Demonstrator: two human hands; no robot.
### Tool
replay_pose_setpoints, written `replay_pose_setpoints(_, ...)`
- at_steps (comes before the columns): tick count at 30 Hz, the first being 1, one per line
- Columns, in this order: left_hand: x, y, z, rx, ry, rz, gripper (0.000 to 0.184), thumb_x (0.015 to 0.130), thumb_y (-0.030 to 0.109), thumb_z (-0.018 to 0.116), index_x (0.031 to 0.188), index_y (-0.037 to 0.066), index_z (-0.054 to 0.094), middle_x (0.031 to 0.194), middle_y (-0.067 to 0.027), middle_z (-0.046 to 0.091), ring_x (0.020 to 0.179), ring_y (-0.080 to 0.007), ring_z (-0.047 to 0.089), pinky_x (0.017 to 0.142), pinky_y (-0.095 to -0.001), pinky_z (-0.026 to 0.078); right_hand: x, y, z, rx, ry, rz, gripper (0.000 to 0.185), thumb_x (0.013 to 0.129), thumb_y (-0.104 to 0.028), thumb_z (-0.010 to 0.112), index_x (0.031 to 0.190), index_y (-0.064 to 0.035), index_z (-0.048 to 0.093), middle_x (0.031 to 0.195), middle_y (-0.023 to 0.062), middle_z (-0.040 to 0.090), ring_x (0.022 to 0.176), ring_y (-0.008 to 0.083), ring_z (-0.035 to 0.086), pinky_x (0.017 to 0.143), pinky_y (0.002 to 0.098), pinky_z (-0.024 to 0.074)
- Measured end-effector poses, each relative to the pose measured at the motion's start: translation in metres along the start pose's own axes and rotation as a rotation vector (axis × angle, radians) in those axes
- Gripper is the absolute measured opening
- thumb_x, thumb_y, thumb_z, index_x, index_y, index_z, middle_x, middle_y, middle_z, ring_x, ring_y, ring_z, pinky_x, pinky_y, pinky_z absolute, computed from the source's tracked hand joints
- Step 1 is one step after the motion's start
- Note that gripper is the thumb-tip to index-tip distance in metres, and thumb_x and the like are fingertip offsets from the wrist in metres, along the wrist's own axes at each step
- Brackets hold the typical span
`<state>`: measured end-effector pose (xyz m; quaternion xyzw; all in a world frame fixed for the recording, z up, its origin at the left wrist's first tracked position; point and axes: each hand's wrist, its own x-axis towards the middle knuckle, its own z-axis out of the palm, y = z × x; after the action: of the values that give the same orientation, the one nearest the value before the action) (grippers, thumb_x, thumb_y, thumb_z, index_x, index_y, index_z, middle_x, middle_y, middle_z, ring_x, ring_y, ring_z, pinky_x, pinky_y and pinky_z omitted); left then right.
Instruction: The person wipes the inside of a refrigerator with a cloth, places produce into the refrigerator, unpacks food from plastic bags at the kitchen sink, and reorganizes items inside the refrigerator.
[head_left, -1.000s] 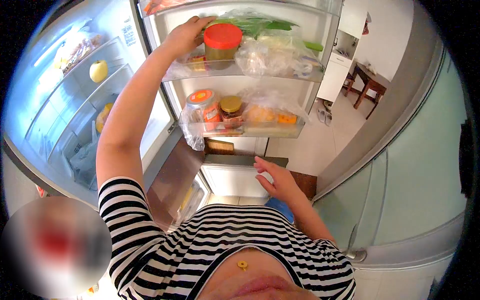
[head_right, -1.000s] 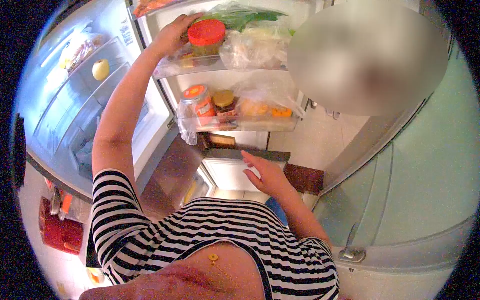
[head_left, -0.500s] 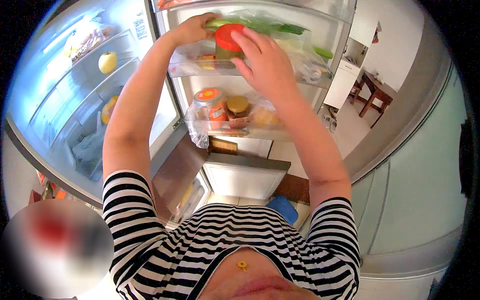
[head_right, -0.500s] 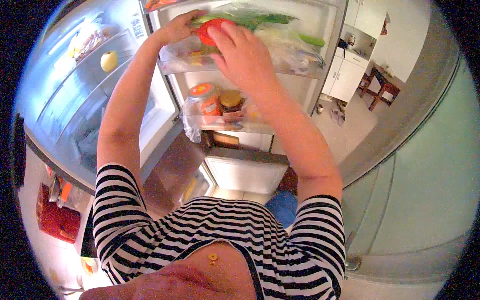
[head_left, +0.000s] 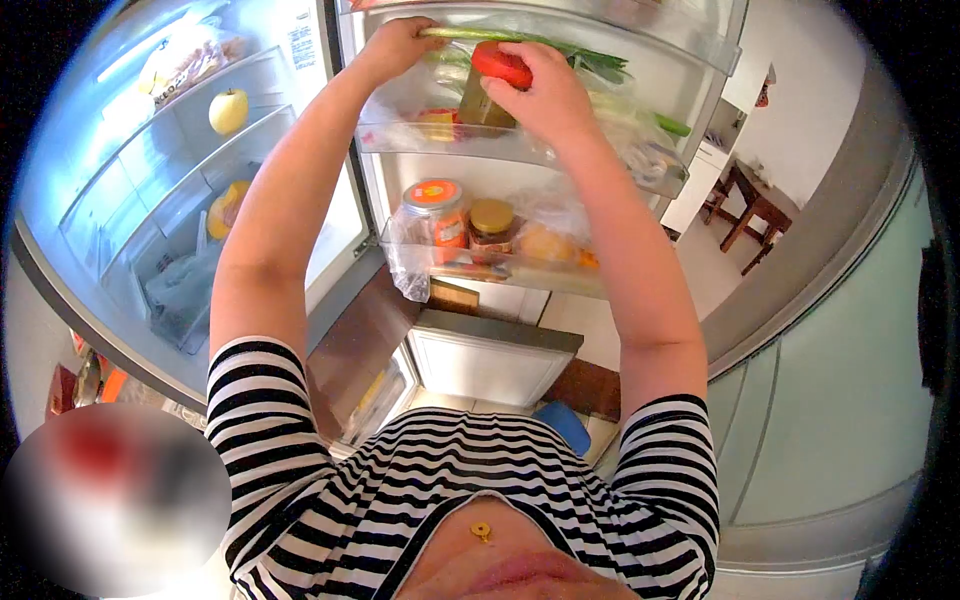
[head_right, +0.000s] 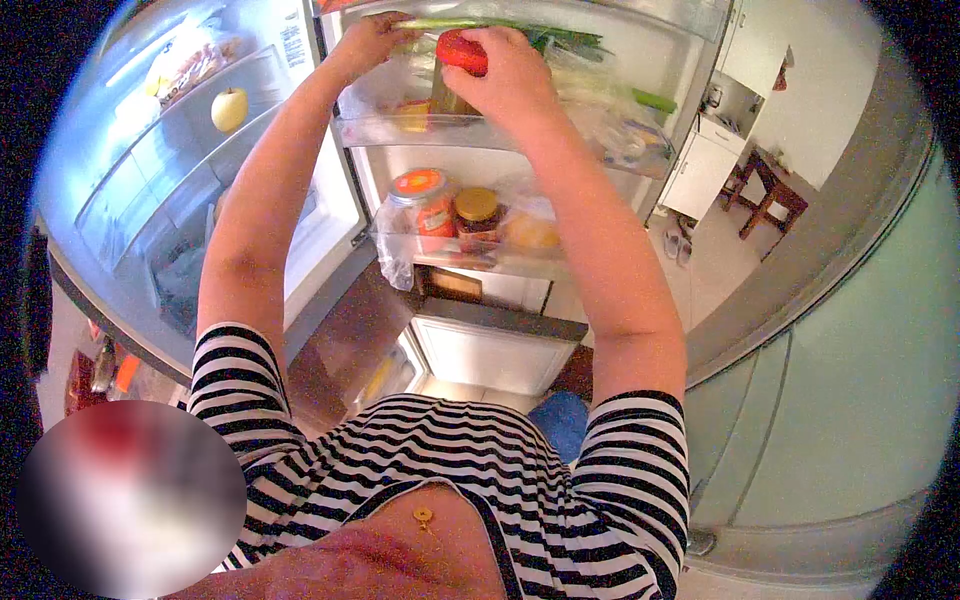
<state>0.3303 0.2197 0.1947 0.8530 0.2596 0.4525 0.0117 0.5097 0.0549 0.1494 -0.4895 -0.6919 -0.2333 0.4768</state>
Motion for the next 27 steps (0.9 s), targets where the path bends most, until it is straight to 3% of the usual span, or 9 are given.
replay_pose_setpoints(3, -0.018, 0.017, -0.014, 0.193, -0.071, -0.074, 0.045, 0.079, 0.031, 0.063, 0.117, 0.008, 0.056, 0.101, -0.0173, 0.063, 0.087, -0.0286, 0.061, 0.079, -0.0349, 0.047, 0.002, 0.004, 0.000, 0.126, 0.052, -0.025, 0.047, 0.073, -0.034, 0.066, 0.112, -0.0089, 0.057, 0.113, 0.0133, 0.054, 0.103, 0.0272, 0.054, 0.088, 0.0340, 0.0438)
replay_pose_setpoints(9, -0.092, 0.056, -0.022, 0.148, 0.092, 0.104, 0.061, 0.077, 0.032, 0.068, 0.129, 0.009, 0.045, 0.116, -0.0150, 0.057, 0.107, -0.0286, 0.055, 0.088, -0.0355, 0.045, 0.005, -0.013, -0.012, 0.257, 0.217, -0.276, 0.042, 0.072, -0.020, 0.068, 0.112, -0.0093, 0.058, 0.114, 0.0108, 0.053, 0.105, 0.0242, 0.053, 0.089, 0.0339, 0.0431)
replay_pose_setpoints(14, -0.115, 0.085, 0.001, -0.479, 0.140, 0.190, 0.085, 0.066, 0.031, 0.078, 0.131, 0.001, 0.034, 0.110, -0.0158, 0.057, 0.097, -0.0227, 0.057, 0.084, -0.0338, 0.047, 0.008, -0.031, -0.018, 0.426, 0.177, -0.375, 0.045, 0.074, -0.016, 0.067, 0.116, -0.0072, 0.055, 0.120, 0.0081, 0.051, 0.108, 0.0220, 0.051, 0.090, 0.0335, 0.0425)
replay_pose_setpoints(16, -0.118, 0.095, -0.003, -0.535, 0.135, 0.126, 0.085, 0.064, 0.030, 0.079, 0.130, 0.000, 0.035, 0.108, -0.0146, 0.057, 0.097, -0.0206, 0.057, 0.083, -0.0327, 0.048, 0.010, -0.036, -0.015, 0.353, 0.096, -0.439, 0.057, 0.078, -0.033, 0.067, 0.124, -0.0067, 0.047, 0.130, 0.0118, 0.041, 0.105, 0.0281, 0.053, 0.087, 0.0340, 0.0445)
replay_pose_setpoints(17, -0.121, 0.097, -0.009, -0.601, 0.124, 0.073, 0.085, 0.063, 0.030, 0.080, 0.128, -0.001, 0.035, 0.106, -0.0133, 0.057, 0.096, -0.0186, 0.057, 0.082, -0.0316, 0.048, 0.010, -0.042, -0.013, 0.382, 0.091, -0.451, 0.057, 0.078, -0.033, 0.067, 0.124, -0.0067, 0.047, 0.130, 0.0118, 0.041, 0.105, 0.0281, 0.053, 0.087, 0.0340, 0.0445)
replay_pose_setpoints(19, -0.131, 0.094, -0.019, -0.670, 0.107, 0.000, 0.082, 0.063, 0.028, 0.081, 0.126, -0.001, 0.037, 0.105, -0.0122, 0.057, 0.095, -0.0175, 0.057, 0.081, -0.0307, 0.048, 0.002, -0.058, -0.011, 0.505, 0.155, -0.391, 0.044, 0.081, -0.027, 0.062, 0.116, -0.0015, 0.053, 0.114, 0.0126, 0.054, 0.098, 0.0233, 0.055, 0.081, 0.0339, 0.0463)
replay_pose_setpoints(24, -0.157, 0.084, -0.065, -0.732, 0.167, -0.118, 0.068, 0.062, 0.023, 0.081, 0.115, 0.002, 0.046, 0.098, -0.0057, 0.060, 0.089, -0.0151, 0.059, 0.079, -0.0279, 0.048, -0.011, -0.064, -0.022, 0.505, 0.060, -0.328, 0.049, 0.077, -0.013, 0.065, 0.122, -0.0052, 0.049, 0.125, 0.0084, 0.050, 0.113, 0.0204, 0.050, 0.091, 0.0326, 0.0417)
replay_pose_setpoints(26, -0.166, 0.079, -0.084, -0.681, 0.252, -0.173, 0.070, 0.063, 0.025, 0.078, 0.120, 0.001, 0.044, 0.109, -0.0080, 0.058, 0.097, -0.0202, 0.058, 0.086, -0.0334, 0.045, -0.017, -0.059, -0.023, 0.402, 0.046, -0.334, 0.050, 0.078, -0.012, 0.065, 0.124, -0.0054, 0.048, 0.125, 0.0089, 0.050, 0.113, 0.0202, 0.050, 0.091, 0.0326, 0.0415)
replay_pose_setpoints(27, -0.174, 0.088, -0.099, -0.731, 0.228, -0.262, 0.063, 0.069, 0.021, 0.074, 0.121, 0.006, 0.042, 0.103, -0.0085, 0.056, 0.096, -0.0206, 0.056, 0.083, -0.0359, 0.048, -0.022, -0.059, -0.021, 0.409, 0.043, -0.321, 0.049, 0.078, -0.011, 0.064, 0.124, -0.0054, 0.048, 0.123, 0.0090, 0.052, 0.111, 0.0200, 0.052, 0.090, 0.0327, 0.0419)
